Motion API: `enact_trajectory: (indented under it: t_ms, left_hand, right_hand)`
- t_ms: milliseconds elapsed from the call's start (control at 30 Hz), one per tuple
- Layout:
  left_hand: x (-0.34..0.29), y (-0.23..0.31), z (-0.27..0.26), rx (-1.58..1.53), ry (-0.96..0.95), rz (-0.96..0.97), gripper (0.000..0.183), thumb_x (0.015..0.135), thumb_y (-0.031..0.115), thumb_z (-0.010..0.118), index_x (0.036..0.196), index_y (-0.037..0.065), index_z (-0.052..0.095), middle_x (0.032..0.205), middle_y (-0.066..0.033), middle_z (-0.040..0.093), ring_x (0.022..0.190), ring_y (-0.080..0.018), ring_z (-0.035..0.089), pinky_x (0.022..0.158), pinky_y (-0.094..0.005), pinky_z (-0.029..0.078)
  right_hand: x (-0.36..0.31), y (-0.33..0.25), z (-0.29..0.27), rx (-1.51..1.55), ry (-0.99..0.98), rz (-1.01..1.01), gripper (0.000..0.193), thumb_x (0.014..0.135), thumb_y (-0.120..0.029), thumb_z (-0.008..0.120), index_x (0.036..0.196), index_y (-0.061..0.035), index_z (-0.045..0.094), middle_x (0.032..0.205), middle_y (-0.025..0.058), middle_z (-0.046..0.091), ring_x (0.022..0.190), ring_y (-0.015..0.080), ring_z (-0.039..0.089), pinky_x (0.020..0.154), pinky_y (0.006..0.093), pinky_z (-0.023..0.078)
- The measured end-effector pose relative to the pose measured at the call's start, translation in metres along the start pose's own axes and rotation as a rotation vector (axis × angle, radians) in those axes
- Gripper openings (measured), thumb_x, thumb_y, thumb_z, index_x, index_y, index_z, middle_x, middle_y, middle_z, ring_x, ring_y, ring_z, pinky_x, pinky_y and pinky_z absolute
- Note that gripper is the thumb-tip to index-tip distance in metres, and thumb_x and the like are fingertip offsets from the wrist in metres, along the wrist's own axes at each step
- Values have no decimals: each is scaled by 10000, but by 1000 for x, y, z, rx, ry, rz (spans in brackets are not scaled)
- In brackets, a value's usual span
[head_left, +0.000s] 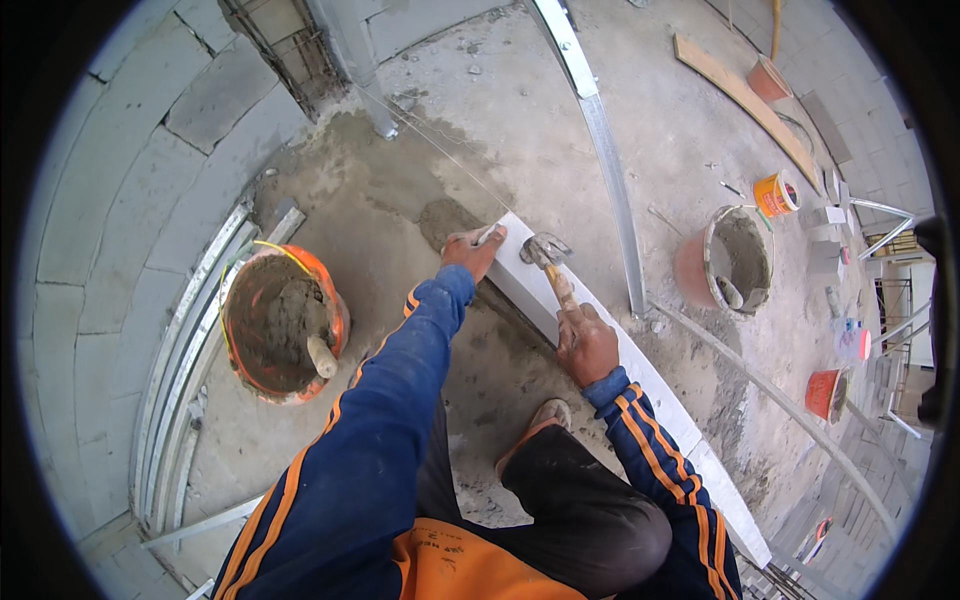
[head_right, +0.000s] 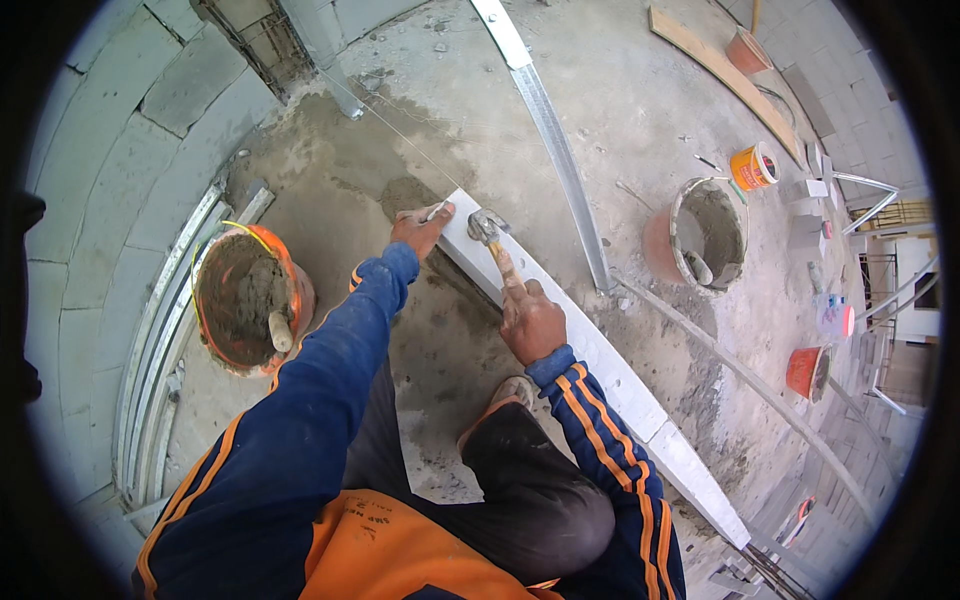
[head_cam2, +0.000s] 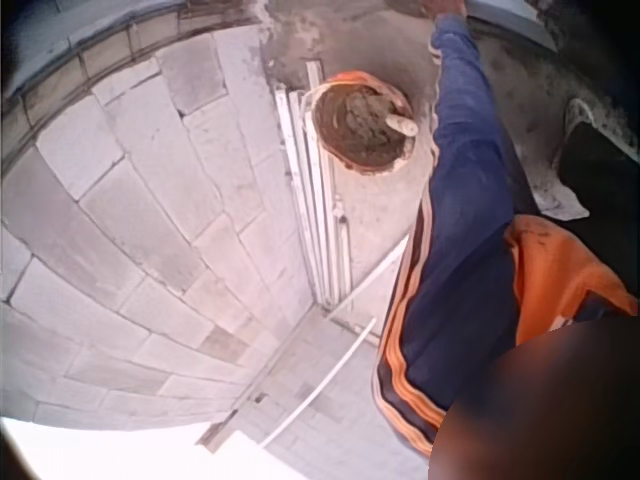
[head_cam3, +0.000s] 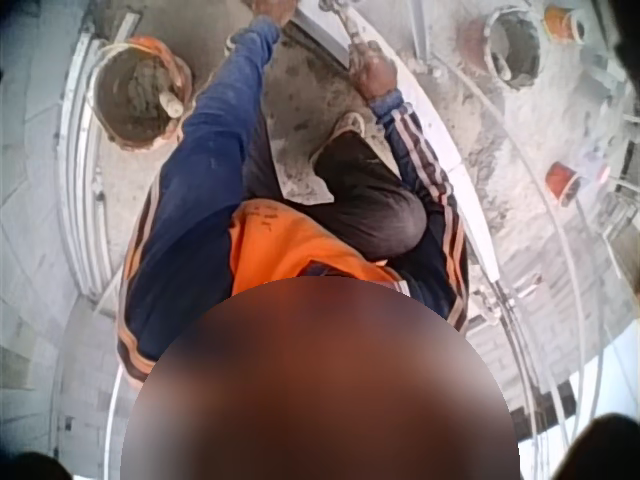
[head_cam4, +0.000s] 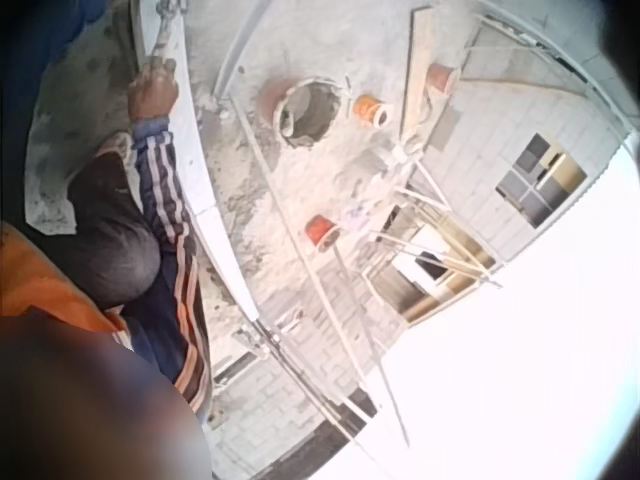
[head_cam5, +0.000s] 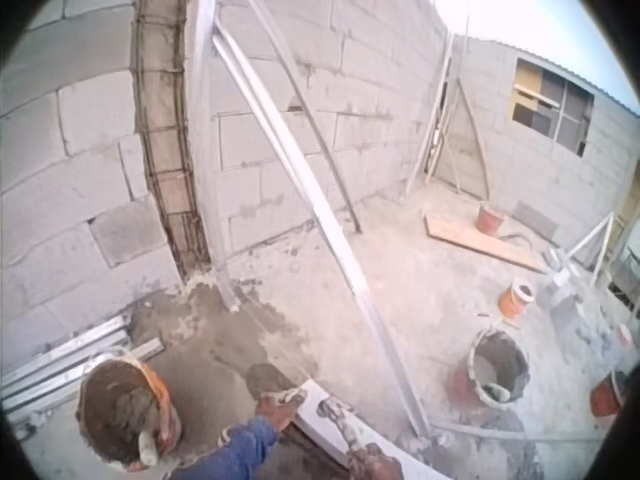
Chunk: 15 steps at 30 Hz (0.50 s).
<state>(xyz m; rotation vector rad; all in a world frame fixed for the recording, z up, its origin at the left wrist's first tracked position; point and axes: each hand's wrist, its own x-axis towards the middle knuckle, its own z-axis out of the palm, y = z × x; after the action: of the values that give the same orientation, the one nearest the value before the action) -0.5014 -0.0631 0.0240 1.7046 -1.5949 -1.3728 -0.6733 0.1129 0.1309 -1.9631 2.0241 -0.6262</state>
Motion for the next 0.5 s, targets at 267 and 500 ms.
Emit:
enact_trajectory:
  t_ms: [267, 500]
  left_hand:
    - [-2, 7, -6, 14, -45, -22, 717, 858, 669, 602, 1273, 91, 685, 1241, -255, 643, 1220, -365, 585, 1069, -405, 425]
    - [-2, 4, -1, 142, -9, -63, 700, 866, 691, 550, 1319, 168, 662, 1356, -252, 565, 1259, -395, 543, 1106, -445, 400]
  right_hand:
    - [1, 2, -6, -7, 64, -35, 356, 863, -82, 652, 1219, -82, 650, 836, 164, 613, 661, 382, 623, 589, 471, 505]
    - [-3, -1, -9, 21, 36, 28, 221, 865, -80, 650, 1079, -54, 701, 863, 188, 635, 695, 397, 633, 635, 483, 511]
